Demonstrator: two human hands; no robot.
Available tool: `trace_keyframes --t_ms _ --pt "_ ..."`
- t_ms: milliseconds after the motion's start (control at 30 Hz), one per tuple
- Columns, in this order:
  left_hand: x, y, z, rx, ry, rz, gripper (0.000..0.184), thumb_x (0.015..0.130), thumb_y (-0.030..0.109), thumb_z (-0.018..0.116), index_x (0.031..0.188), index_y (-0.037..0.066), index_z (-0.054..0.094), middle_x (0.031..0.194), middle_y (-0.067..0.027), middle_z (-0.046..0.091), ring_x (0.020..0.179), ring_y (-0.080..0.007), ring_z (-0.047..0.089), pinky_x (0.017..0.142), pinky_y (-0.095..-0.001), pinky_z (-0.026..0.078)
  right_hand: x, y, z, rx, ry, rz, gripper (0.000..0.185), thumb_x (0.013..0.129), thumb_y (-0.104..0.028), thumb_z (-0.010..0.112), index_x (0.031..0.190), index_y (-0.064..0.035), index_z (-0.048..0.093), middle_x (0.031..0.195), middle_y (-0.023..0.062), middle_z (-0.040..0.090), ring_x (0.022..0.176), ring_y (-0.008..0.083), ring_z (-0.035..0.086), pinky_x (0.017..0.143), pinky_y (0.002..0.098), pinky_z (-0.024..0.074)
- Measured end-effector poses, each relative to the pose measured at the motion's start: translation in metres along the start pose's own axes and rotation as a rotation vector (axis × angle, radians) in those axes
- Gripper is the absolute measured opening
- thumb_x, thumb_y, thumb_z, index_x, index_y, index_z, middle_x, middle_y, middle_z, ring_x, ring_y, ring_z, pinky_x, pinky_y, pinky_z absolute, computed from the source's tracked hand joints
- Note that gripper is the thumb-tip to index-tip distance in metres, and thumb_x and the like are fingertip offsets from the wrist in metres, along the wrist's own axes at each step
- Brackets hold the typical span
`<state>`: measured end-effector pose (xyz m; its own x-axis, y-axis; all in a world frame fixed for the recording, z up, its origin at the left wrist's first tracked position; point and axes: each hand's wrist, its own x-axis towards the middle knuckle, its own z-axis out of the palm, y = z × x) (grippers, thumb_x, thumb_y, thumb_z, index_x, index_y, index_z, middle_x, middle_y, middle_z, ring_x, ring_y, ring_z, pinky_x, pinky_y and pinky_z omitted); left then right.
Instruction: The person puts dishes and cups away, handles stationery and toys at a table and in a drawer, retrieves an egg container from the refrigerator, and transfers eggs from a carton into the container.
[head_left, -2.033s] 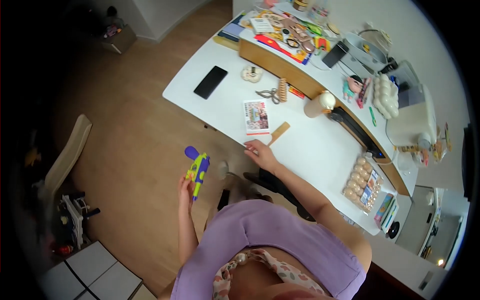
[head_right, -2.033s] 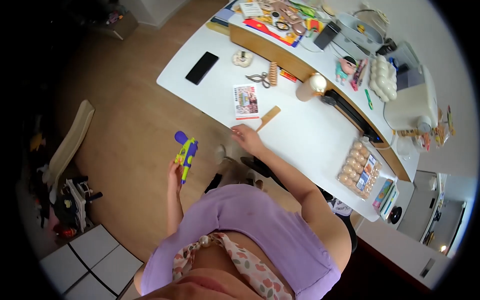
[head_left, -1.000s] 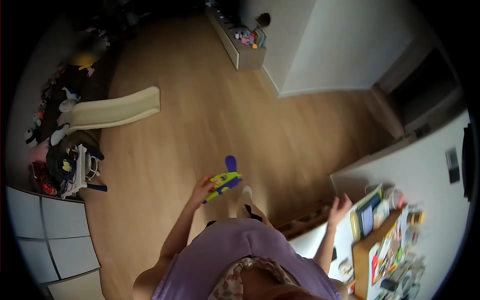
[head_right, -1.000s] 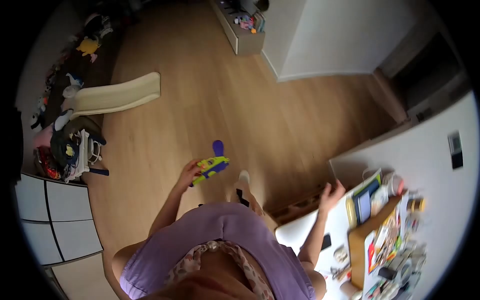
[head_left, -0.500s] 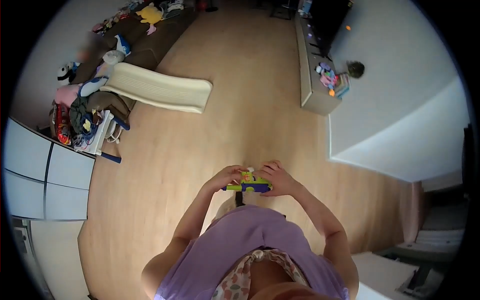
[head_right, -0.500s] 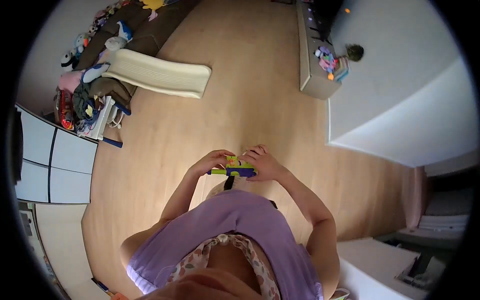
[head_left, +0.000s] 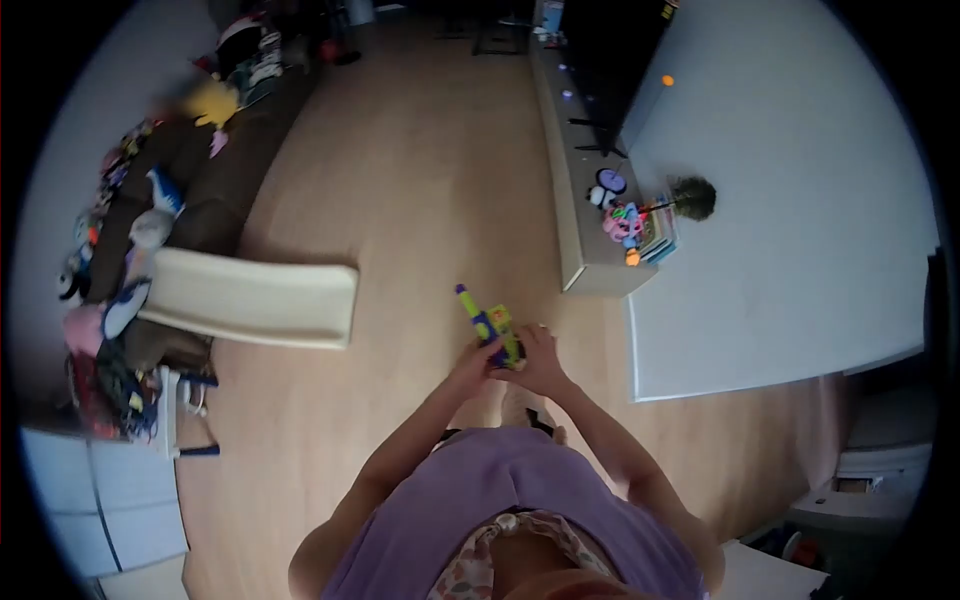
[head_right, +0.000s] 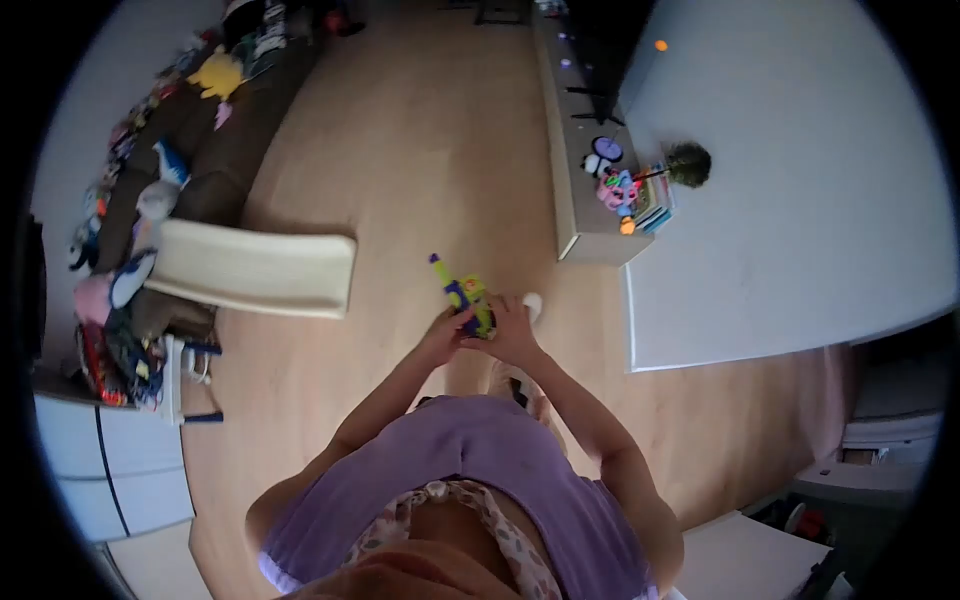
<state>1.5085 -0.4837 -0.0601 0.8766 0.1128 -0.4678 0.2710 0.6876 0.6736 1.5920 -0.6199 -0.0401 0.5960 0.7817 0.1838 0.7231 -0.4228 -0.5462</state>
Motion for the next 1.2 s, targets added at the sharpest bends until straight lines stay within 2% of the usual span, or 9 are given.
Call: trace_keyframes --t_ms 100,133,300,600,667,800,833,967,1200 --pt "0.082 0.037 -0.031 -0.053 0.106 0.032 0.037 0.086 0.022 0.057 0.116 0.002 0.045 0.103 -0.0091 0.057 0.092 -0.02 0.058 0.076 -0.0385 0.053 0.094 0.104 0.01 0.597 -0.082 0.078 0.084 0.06 -0.049 0.075 0.123 -0.0038 0.042 0.113 0.0167 0.046 0.106 0.031 0.046 0.09 0.0411 0.0379" --pt "0.109 0.044 -0.049 -0.058 0.187 0.03 0.034 0.086 0.019 0.056 0.114 0.002 0.046 0.101 -0.0098 0.057 0.091 -0.0205 0.058 0.076 -0.0411 0.053 0.121 0.146 0.024 0.709 -0.002 0.29 0.057 0.075 -0.028 0.07 0.118 -0.002 0.044 0.112 0.0132 0.047 0.108 0.0247 0.046 0.089 0.0323 0.0393" --pt "0.183 0.123 -0.056 0.109 0.51 0.106 0.024 0.085 0.016 0.057 0.104 0.003 0.049 0.096 -0.0063 0.057 0.084 -0.0164 0.059 0.068 -0.0363 0.057 0.221 0.384 0.089 0.318 -0.195 0.6 0.068 0.072 -0.039 0.07 0.122 -0.001 0.042 0.109 0.015 0.053 0.091 0.019 0.055 0.078 0.032 0.046" --pt "0.37 0.123 -0.138 0.221 0.627 -0.132 0.028 0.087 0.017 0.055 0.11 0.009 0.042 0.101 -0.0056 0.056 0.087 -0.0171 0.059 0.066 -0.0365 0.056 0.265 0.621 0.25 0.779 -0.383 1.365 0.094 0.071 -0.042 0.069 0.138 -0.0038 0.016 0.113 0.0228 0.053 0.082 0.0335 0.061 0.067 0.0433 0.0489" --pt "0.415 0.119 -0.154 0.29 0.564 -0.191 0.031 0.086 0.019 0.056 0.113 0.009 0.043 0.1 -0.0044 0.056 0.086 -0.0155 0.059 0.065 -0.034 0.055 0.285 0.609 0.232 0.786 -0.293 1.51 0.11 0.07 -0.043 0.07 0.139 -0.0104 -0.009 0.124 0.0249 0.045 0.09 0.0338 0.061 0.074 0.0474 0.0477" --pt "0.486 0.131 -0.162 0.416 0.488 -0.233 0.033 0.087 0.02 0.055 0.115 0.009 0.043 0.1 -0.0035 0.056 0.084 -0.0125 0.057 0.063 -0.0313 0.055 0.242 0.674 0.362 -0.059 0.15 1.225 0.117 0.067 -0.044 0.073 0.137 -0.0105 -0.014 0.112 0.0269 0.052 0.07 0.0277 0.063 0.057 0.0357 0.0507" --pt "0.505 0.132 -0.167 0.44 0.508 -0.26 0.033 0.087 0.02 0.055 0.116 0.009 0.043 0.102 -0.0034 0.056 0.085 -0.0125 0.057 0.064 -0.0308 0.054 0.252 0.679 0.343 0.366 0.002 1.354 0.119 0.065 -0.046 0.074 0.136 -0.002 -0.01 0.102 0.0253 0.057 0.065 0.0285 0.062 0.057 0.0336 0.0505" --pt "0.581 0.137 -0.178 0.53 0.351 -0.224 0.034 0.088 0.022 0.055 0.117 0.008 0.044 0.107 -0.0033 0.053 0.091 -0.0122 0.054 0.067 -0.0298 0.052 0.278 0.633 0.325 0.477 0.203 1.42 0.115 0.069 -0.045 0.071 0.134 0.0062 -0.008 0.101 0.0188 0.061 0.08 0.0312 0.063 0.076 0.0359 0.0485" --pt "0.751 0.1 -0.132 0.647 -0.068 -0.225 0.036 0.085 0.022 0.058 0.114 0.004 0.046 0.103 -0.0048 0.056 0.087 -0.0122 0.055 0.07 -0.0281 0.05 0.297 0.579 0.326 0.845 0.162 1.324 0.11 0.07 -0.035 0.074 0.136 -0.0129 -0.011 0.133 0.0298 0.031 0.127 0.0361 0.03 0.096 0.0396 0.0372"
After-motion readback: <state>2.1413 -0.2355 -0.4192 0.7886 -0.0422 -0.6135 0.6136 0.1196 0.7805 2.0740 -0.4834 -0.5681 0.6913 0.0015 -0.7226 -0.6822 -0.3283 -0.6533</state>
